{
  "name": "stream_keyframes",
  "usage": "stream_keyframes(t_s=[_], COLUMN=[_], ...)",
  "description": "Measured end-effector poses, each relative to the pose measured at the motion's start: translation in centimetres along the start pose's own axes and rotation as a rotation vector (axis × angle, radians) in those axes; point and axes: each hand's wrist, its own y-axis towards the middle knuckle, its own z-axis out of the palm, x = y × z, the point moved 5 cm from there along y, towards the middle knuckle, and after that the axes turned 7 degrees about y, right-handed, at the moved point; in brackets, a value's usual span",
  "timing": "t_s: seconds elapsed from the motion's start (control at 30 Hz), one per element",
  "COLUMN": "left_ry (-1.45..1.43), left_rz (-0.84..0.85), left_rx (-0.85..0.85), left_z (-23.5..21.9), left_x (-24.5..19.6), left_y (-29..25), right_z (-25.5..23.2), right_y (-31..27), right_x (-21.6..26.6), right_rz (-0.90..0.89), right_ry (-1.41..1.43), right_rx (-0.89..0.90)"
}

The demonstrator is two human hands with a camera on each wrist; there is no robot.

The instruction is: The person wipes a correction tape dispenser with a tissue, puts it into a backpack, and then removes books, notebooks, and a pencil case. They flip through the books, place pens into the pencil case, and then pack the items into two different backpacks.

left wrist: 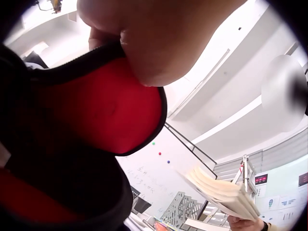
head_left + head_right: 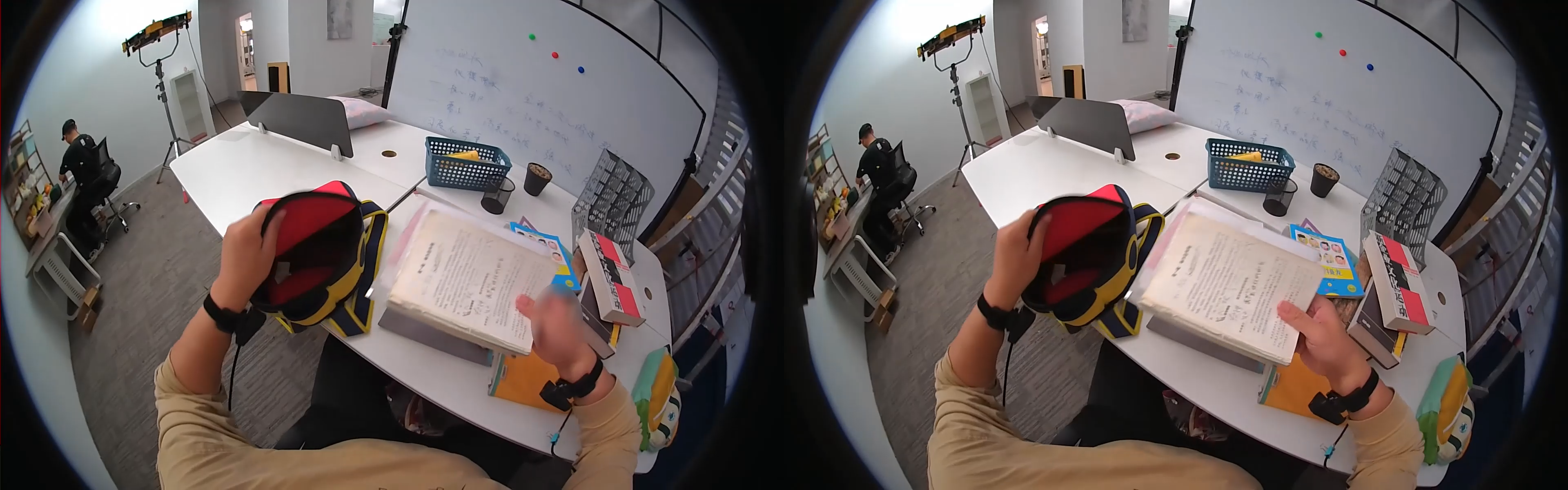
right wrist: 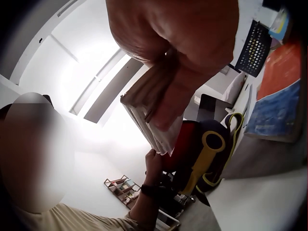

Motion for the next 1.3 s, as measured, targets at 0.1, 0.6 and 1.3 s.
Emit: stream_keyframes(t_s=[0.1, 0.6, 1.3], left_ry=[-0.077, -0.410, -0.392], left_rz=[0.063, 0.113, 0.081], left_rx=[-0.042, 0.161, 0.029], left_z=[0.3, 2.6, 3.3], left_x=[-2.2, -8.3, -5.3], left_y=[2.5, 4.9, 5.8], right_z=[3.1, 14.0, 21.9], right_y=[-0.1, 11.0, 17.7], right_x=[0.4, -6.8, -16.5], right_rz=[0.145, 0.306, 0.732], right_ry=[0.067, 0.099, 0.119], right_rx=[0.007, 0.020, 0.426])
